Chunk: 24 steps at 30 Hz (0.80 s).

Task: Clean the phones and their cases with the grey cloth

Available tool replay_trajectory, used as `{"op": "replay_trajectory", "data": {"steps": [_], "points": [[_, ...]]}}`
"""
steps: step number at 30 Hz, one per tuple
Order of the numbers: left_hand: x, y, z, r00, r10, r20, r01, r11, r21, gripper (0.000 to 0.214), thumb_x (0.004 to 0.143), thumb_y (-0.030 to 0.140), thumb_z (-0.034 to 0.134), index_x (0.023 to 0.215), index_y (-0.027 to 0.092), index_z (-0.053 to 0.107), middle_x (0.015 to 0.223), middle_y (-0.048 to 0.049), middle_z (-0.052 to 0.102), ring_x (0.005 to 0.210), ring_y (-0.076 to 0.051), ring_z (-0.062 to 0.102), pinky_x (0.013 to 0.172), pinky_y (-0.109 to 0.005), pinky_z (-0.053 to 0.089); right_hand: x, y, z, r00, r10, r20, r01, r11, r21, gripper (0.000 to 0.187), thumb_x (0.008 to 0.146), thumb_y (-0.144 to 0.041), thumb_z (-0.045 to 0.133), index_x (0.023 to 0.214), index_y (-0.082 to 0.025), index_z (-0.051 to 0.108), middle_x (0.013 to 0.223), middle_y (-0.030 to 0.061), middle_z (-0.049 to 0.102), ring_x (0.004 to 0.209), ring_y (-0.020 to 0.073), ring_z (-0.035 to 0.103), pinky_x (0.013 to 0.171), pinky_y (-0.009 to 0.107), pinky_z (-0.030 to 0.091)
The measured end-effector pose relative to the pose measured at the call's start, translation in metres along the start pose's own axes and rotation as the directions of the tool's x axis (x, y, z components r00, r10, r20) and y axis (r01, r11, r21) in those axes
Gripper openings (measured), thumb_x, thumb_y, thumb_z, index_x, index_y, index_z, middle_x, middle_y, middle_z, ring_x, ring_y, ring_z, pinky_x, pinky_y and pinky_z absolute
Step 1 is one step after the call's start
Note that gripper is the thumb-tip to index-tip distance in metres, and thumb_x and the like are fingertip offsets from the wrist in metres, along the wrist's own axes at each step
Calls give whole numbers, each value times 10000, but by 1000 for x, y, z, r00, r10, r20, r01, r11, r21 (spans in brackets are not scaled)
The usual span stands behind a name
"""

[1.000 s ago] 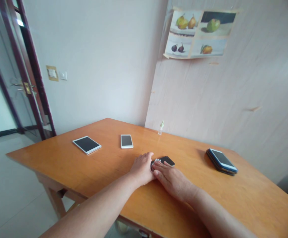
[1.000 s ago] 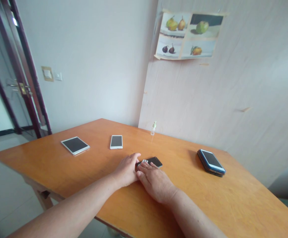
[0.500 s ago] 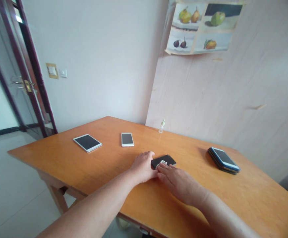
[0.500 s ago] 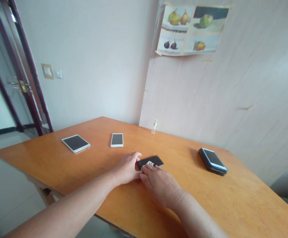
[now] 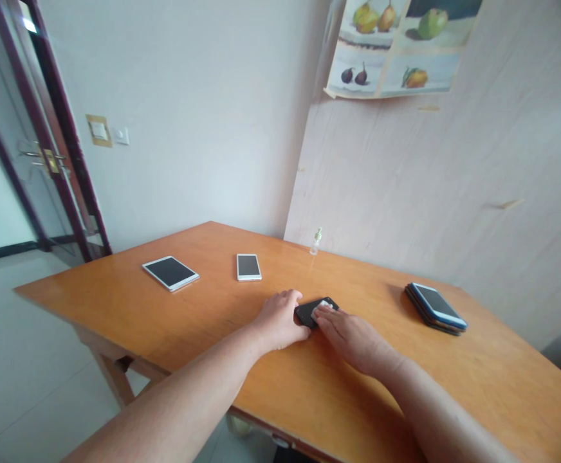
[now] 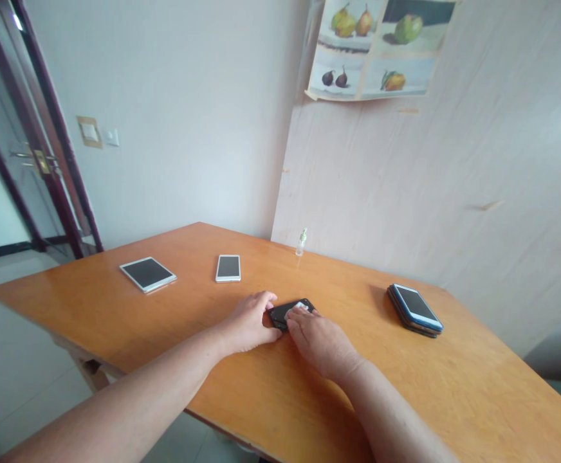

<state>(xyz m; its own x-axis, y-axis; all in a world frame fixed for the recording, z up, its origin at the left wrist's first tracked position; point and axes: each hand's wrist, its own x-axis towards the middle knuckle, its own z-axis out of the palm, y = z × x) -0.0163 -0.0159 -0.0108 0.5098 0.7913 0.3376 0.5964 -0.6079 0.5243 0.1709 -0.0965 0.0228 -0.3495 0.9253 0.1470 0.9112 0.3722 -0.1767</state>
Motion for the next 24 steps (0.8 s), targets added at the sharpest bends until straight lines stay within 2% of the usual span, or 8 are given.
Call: {"op": "replay_trajectory", "data": {"steps": [2, 4, 8, 10, 16, 18, 22, 24], "points": [[0, 0, 0, 1000, -1, 2, 1, 1000, 8, 658, 603, 374, 764, 1188, 196, 522, 1138, -103, 647, 1061, -285, 610, 892, -366, 478, 2, 17, 3, 995, 92, -26, -94, 993, -65, 451, 1019, -290, 255, 1270, -154, 604, 1382, 145, 560, 1318, 285, 485, 1112, 496, 353], [0, 1, 0, 1000, 2, 1, -2, 1000, 14, 662, 601, 367, 760, 1192, 189, 520, 1135, -105, 646, 1058, -287, 609, 894, -371, 477, 2, 21, 5, 992, 112, -53, -116, 990, -79, 447, 1017, -299, 268, 1251, -138, 614, 1367, 169, 567, 1310, 302, 492, 1106, 519, 351], [-2, 3, -2, 1000, 4, -7, -4, 1000, 10, 661, 631, 406, 738, 1208, 183, 505, 1113, -108, 652, 1040, -284, 614, 892, -375, 480, 2, -6, 5, 995, -83, -49, 86, 995, 60, 456, 1031, -341, 256, 1293, -178, 591, 1406, 112, 547, 1344, 235, 458, 1152, 435, 315], [-2, 4, -2, 1000, 4, -9, -4, 1000, 10, 640, 648, 418, 724, 1203, 188, 504, 1096, -103, 657, 1033, -281, 617, 893, -374, 479, 3, -10, 6, 991, -129, -32, 132, 984, 123, 462, 1034, -356, 248, 1339, -205, 561, 1445, 82, 511, 1372, 215, 422, 1171, 430, 283], [-1, 3, 1, 1000, -3, -20, 3, 1000, 12, 674, 608, 364, 740, 1210, 192, 492, 1075, -86, 661, 1032, -284, 615, 888, -374, 478, 11, 30, 14, 993, 107, -57, -107, 994, -3, 484, 1023, -341, 253, 1344, -142, 555, 1434, 158, 505, 1384, 286, 396, 1148, 563, 251], [-1, 3, 2, 1000, -6, -20, 6, 1000, 3, 697, 610, 366, 741, 1231, 189, 481, 1073, -90, 662, 1023, -285, 618, 878, -375, 481, 11, 25, 15, 996, 61, -70, -61, 998, 10, 478, 1025, -346, 252, 1342, -156, 556, 1433, 144, 511, 1386, 265, 397, 1158, 530, 251], [-1, 1, 3, 1000, -15, -27, 15, 1000, -15, 772, 658, 365, 713, 1337, 168, 402, 1098, -116, 666, 1016, -287, 628, 882, -386, 479, 14, -6, 15, 992, -125, -33, 128, 984, 127, 468, 1034, -353, 237, 1391, -228, 513, 1481, 71, 467, 1407, 217, 364, 1181, 490, 220], [-1, 0, 4, 999, -9, -38, 9, 1000, -18, 833, 661, 357, 712, 1385, 157, 354, 1112, -121, 666, 1029, -290, 626, 901, -393, 472, 19, -6, 14, 992, -121, -28, 124, 985, 123, 465, 1032, -340, 237, 1395, -238, 510, 1483, 65, 464, 1404, 225, 369, 1176, 516, 213]]}}
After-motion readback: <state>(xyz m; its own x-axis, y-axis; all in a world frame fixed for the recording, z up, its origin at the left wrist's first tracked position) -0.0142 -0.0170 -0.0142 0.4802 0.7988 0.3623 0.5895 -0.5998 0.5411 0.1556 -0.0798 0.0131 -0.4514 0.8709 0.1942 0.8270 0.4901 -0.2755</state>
